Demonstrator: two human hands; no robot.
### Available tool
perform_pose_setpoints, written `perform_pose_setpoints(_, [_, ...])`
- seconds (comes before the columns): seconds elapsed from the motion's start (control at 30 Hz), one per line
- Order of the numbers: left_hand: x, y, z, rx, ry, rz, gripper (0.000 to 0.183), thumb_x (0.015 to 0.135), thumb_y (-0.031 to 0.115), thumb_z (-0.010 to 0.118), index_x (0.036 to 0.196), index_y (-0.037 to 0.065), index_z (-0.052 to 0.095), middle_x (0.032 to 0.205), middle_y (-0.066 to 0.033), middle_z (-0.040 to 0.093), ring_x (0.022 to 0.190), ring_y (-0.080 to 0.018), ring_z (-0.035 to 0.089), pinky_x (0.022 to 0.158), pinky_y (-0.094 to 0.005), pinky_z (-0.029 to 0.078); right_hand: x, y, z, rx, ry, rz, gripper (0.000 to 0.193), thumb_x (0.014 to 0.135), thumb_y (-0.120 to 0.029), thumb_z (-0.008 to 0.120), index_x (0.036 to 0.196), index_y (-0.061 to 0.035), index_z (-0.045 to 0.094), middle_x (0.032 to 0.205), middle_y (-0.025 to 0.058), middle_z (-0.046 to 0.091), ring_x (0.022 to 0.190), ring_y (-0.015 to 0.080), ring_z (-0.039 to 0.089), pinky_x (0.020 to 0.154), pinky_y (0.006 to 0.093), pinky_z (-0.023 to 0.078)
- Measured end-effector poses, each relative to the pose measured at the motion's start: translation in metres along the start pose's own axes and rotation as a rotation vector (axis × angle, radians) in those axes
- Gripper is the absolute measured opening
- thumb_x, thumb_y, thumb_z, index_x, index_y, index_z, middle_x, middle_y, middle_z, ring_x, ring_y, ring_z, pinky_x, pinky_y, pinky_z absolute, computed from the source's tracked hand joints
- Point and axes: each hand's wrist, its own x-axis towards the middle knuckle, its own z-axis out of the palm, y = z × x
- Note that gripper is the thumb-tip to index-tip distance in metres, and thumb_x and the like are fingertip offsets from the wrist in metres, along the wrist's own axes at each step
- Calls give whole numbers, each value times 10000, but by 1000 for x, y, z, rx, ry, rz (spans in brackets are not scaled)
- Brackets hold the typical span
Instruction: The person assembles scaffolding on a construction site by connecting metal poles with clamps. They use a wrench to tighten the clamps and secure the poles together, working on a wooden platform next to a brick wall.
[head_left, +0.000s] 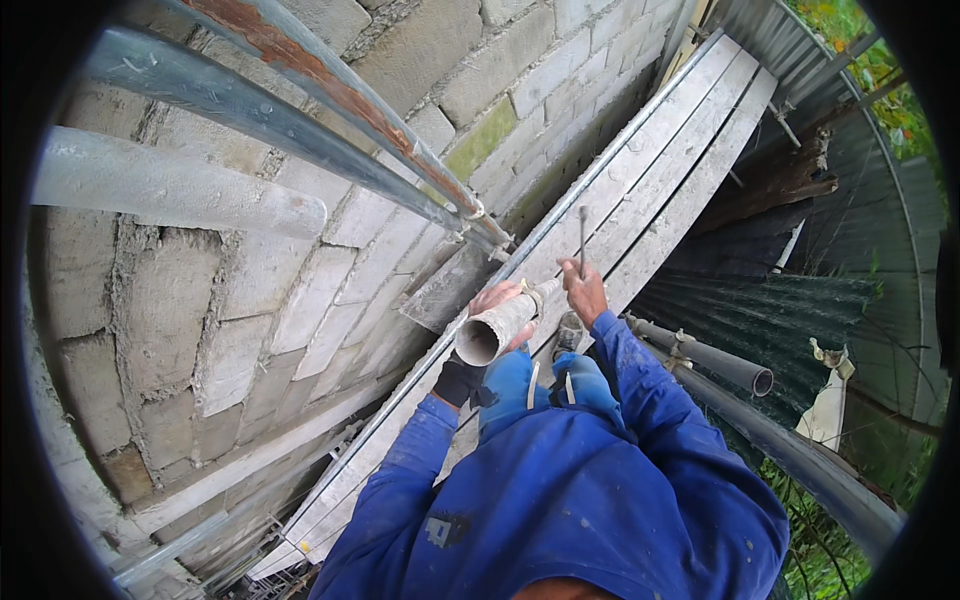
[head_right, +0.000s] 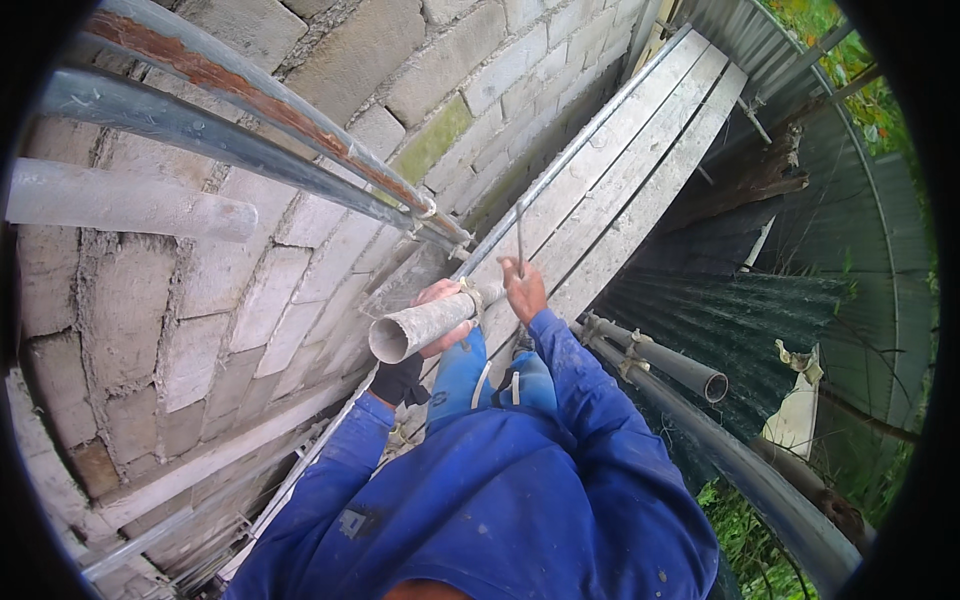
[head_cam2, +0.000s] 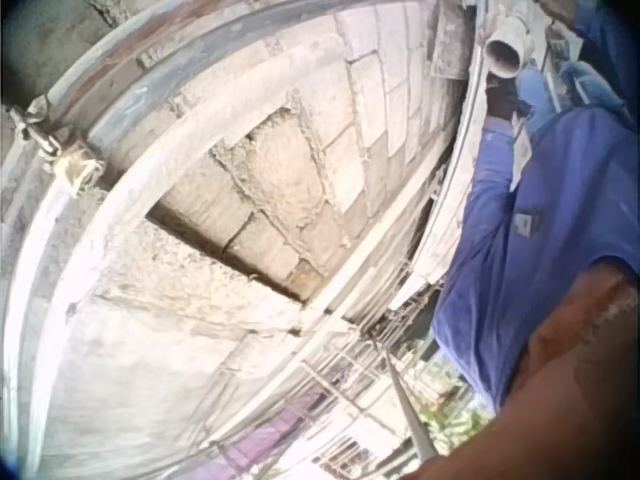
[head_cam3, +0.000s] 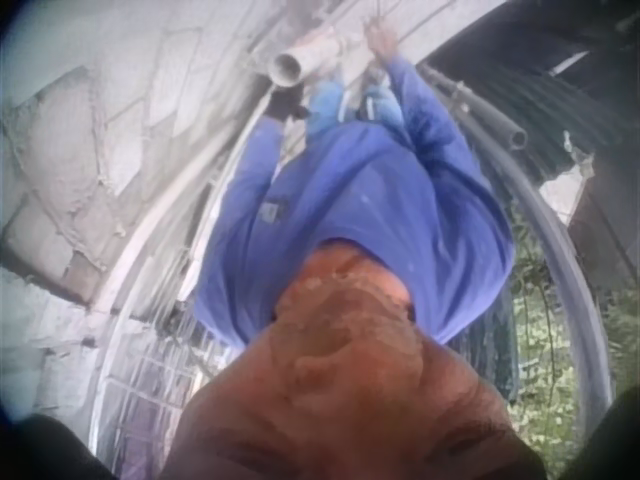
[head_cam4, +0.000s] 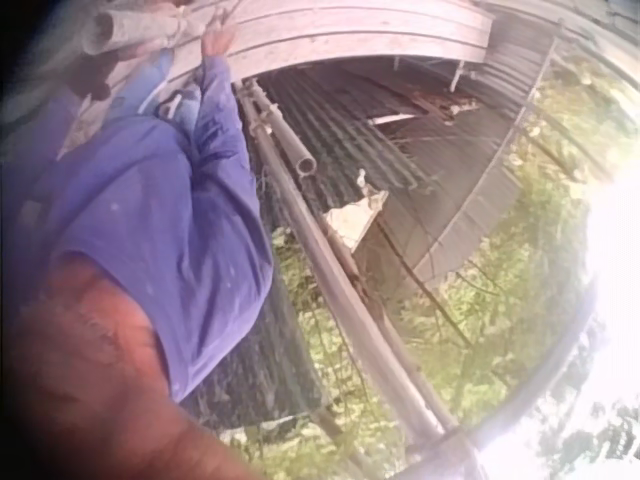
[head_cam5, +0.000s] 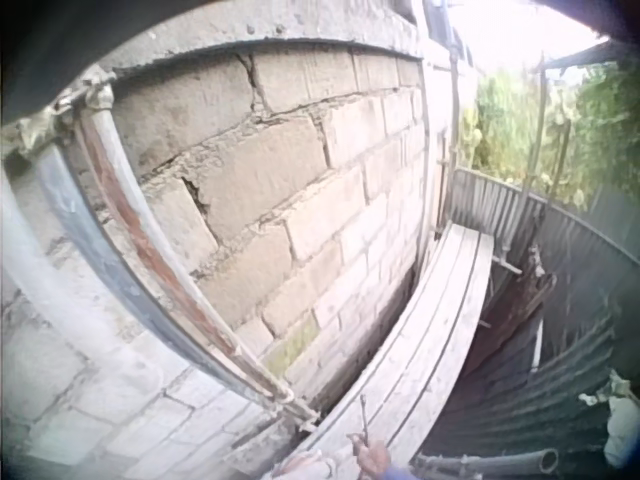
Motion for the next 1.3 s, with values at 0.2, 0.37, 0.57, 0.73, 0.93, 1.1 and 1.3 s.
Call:
perform_pose_setpoints(0.2, [11, 22, 16, -33, -106, -76, 735, 724, 424, 777, 1341, 126, 511, 1342, -85, 572, 1267, -292, 515, 1035, -466, 350, -41, -20, -1, 26, -176, 235, 368, 892, -383, 711, 993, -29, 697, 708, -13, 576, 555, 69, 476, 481, 248, 361])
perform_pose_setpoints(0.37, [6, 27, 27, 103, -74, 32, 727, 736, 373, 743, 1363, 108, 488, 1363, -83, 554, 1319, -284, 471, 1049, -532, 305, -43, -18, -9, 56, -100, 195, 304, 892, -340, 722, 904, -40, 671, 642, -36, 522, 499, 55, 444, 436, 239, 316])
perform_pose_setpoints(0.57, [5, 30, 11, 301, -163, -111, 786, 723, 386, 751, 1389, 68, 479, 1301, -143, 585, 1303, -274, 496, 1100, -526, 248, -44, -27, -22, 95, -104, 294, 257, 900, -295, 691, 939, -42, 692, 727, -16, 590, 622, 71, 504, 557, 250, 399])
perform_pose_setpoints(0.73, [10, 5, 10, -186, -171, -362, 769, 723, 390, 775, 1347, 16, 526, 1327, -205, 575, 1233, -339, 552, 1036, -416, 410, -46, -26, -27, 46, -129, 252, 272, 901, -312, 692, 939, -42, 686, 725, -25, 588, 596, 58, 483, 532, 240, 375])
perform_pose_setpoints(0.93, [-18, -1, 25, -661, -74, -612, 591, 780, 338, 756, 1225, -13, 588, 1024, -157, 672, 995, -237, 637, 898, -339, 488, -57, -21, -26, 86, -189, 249, 284, 902, -328, 697, 947, -48, 673, 688, -34, 556, 544, 57, 474, 480, 234, 349])
perform_pose_setpoints(1.1, [-12, -13, 18, -710, 9, -632, 495, 819, 285, 691, 1195, -24, 601, 1085, -164, 644, 1018, -225, 623, 898, -335, 479, -62, -18, -12, 186, -266, 255, 301, 955, -252, 648, 1171, -43, 635, 724, -45, 556, 532, 41, 437, 479, 218, 334])
perform_pose_setpoints(1.3, [-18, -6, 24, -727, -29, -736, 438, 860, 292, 668, 1168, -16, 618, 1101, -147, 644, 1024, -192, 624, 860, -309, 481, -42, -2, -6, -23, -354, 27, 351, 995, -315, 574, 1179, -31, 663, 993, 19, 658, 916, 124, 592, 838, 291, 474])
